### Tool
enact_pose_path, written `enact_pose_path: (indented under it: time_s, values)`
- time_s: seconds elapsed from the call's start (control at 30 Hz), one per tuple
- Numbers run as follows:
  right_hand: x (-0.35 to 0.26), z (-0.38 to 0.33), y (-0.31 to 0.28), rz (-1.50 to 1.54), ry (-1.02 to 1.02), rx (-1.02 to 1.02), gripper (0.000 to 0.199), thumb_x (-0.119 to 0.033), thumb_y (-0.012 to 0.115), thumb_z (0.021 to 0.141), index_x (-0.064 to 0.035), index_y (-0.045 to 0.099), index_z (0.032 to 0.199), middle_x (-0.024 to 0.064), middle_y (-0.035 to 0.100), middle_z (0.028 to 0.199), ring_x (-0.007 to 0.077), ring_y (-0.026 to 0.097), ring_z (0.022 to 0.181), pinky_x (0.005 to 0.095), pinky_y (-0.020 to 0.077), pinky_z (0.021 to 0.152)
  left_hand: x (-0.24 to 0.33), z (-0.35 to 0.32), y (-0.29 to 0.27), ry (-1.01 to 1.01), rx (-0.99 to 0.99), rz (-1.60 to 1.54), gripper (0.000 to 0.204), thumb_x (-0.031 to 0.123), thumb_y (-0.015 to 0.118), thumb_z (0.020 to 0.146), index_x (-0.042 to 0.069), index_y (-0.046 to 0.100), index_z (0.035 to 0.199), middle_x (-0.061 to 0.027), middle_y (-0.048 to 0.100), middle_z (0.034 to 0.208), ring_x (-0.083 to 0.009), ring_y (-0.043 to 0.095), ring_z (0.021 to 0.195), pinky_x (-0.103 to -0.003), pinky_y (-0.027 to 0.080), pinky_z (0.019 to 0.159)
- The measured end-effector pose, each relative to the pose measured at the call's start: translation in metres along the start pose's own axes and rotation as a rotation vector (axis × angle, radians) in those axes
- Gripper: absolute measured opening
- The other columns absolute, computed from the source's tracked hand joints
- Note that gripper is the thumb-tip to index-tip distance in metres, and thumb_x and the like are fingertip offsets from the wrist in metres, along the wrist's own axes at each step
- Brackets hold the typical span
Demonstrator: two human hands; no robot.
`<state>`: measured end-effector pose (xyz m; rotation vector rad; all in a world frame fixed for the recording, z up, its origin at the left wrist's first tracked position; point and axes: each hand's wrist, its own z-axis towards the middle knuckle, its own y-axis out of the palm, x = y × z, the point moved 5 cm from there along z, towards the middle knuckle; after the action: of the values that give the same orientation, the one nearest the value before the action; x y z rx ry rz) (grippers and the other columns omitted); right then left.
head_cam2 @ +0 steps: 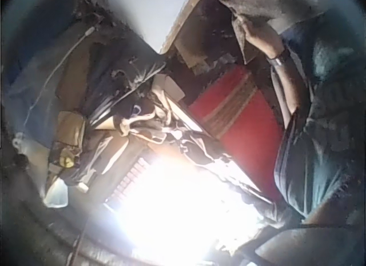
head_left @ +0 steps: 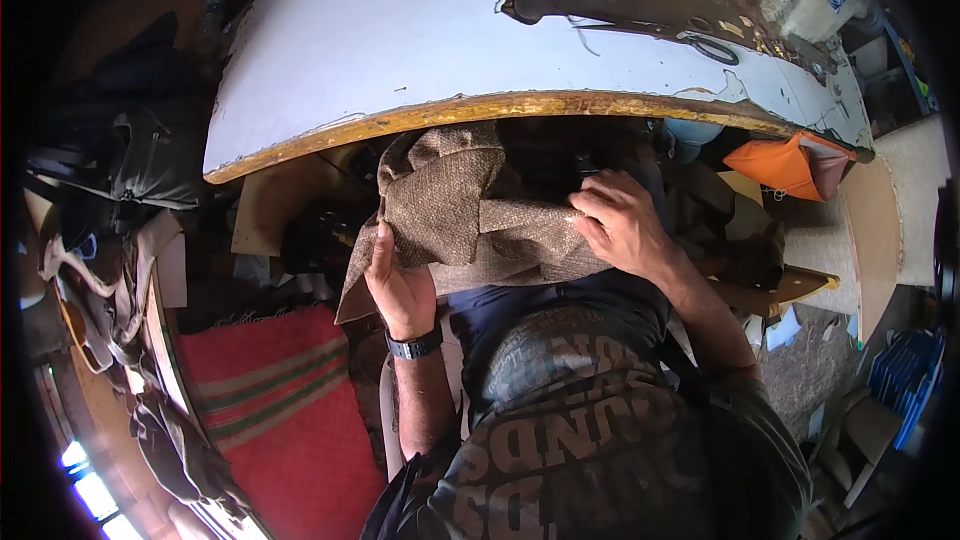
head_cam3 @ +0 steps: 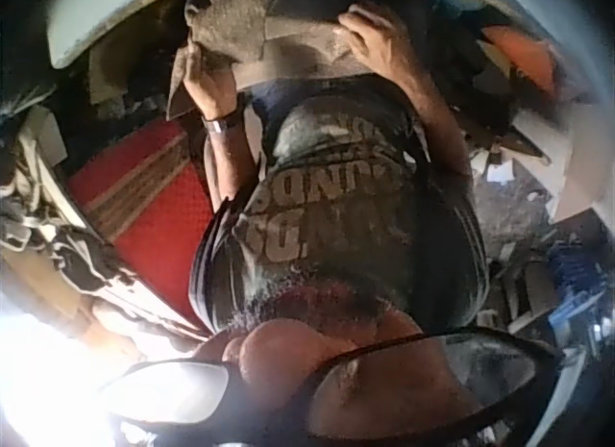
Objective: Sewing and finishing a burlap hat using a needle for hand-stitching and a sewing machine.
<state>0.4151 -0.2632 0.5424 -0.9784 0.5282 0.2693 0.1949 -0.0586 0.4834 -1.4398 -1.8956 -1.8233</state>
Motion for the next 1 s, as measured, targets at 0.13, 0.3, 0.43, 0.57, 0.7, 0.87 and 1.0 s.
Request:
enact_pose_path:
  time_s: [0.13,0.3,0.43,0.57,0.7,0.87,1.0]
  values:
    - [-0.006,-0.013,0.009,0.092,-0.023,-0.127,0.012,-0.004,0.072,0.077,-0.0042,0.061,0.083,0.0081,0.054,0.080,0.0278,0.058,0.078,0.0415,0.0498,0.070,-0.002,-0.003,0.001,-0.009,-0.026,-0.025,0.039,0.022,0.057,0.103,-0.002,0.059,0.133,-0.0115,0.063,0.136,-0.0237,0.057,0.127,-0.042,0.040,0.113]
    - [-0.032,-0.040,0.023,0.094,-0.125,-0.210,0.015,-0.005,0.072,0.076,-0.0064,0.057,0.075,0.0072,0.052,0.080,0.0265,0.056,0.075,0.0391,0.0501,0.068,-0.014,-0.017,-0.005,-0.050,-0.061,-0.069,0.039,0.025,0.058,0.098,0.000,0.062,0.129,-0.0129,0.063,0.136,-0.0278,0.057,0.128,-0.047,0.040,0.112]
    - [-0.016,-0.064,0.045,0.135,0.035,-0.404,0.013,-0.014,0.069,0.085,-0.0052,0.059,0.082,0.0101,0.057,0.085,0.0300,0.063,0.080,0.0423,0.0538,0.072,-0.026,-0.028,0.004,-0.102,-0.048,-0.040,0.046,0.030,0.058,0.097,0.004,0.059,0.135,-0.0140,0.062,0.137,-0.0309,0.057,0.128,-0.051,0.042,0.110]
    - [-0.012,-0.065,0.049,0.141,0.042,-0.436,0.011,-0.009,0.068,0.081,-0.0057,0.058,0.081,0.0101,0.057,0.086,0.0319,0.062,0.081,0.0432,0.0530,0.070,-0.037,-0.028,0.016,-0.241,-0.017,-0.102,0.052,0.039,0.059,0.099,0.006,0.056,0.139,-0.0138,0.062,0.137,-0.0335,0.057,0.126,-0.052,0.045,0.108]
    - [-0.010,-0.068,0.056,0.154,0.028,-0.459,0.011,-0.009,0.068,0.080,-0.0049,0.058,0.084,0.0109,0.057,0.087,0.0335,0.062,0.081,0.0440,0.0527,0.070,-0.037,-0.010,-0.007,-0.195,-0.082,-0.179,0.046,0.030,0.058,0.098,0.005,0.058,0.137,-0.0147,0.064,0.135,-0.0335,0.061,0.122,-0.052,0.047,0.106]
    - [-0.009,-0.072,0.062,0.161,0.097,-0.534,0.016,-0.019,0.067,0.088,-0.0041,0.060,0.087,0.0137,0.061,0.093,0.0348,0.065,0.088,0.0451,0.0538,0.077,-0.042,-0.006,-0.004,-0.239,-0.223,-0.374,0.046,0.021,0.060,0.093,0.004,0.059,0.135,-0.0148,0.064,0.134,-0.0345,0.062,0.120,-0.052,0.047,0.107]
    - [-0.001,-0.050,0.048,0.604,0.219,-0.583,0.035,-0.031,0.072,0.093,-0.0013,0.065,0.111,0.0112,0.066,0.100,0.0250,0.067,0.089,0.0397,0.0527,0.078,-0.044,-0.002,-0.011,-0.285,-0.279,-0.484,0.043,0.022,0.061,0.091,0.003,0.062,0.130,-0.0156,0.065,0.133,-0.0359,0.061,0.121,-0.054,0.046,0.107]
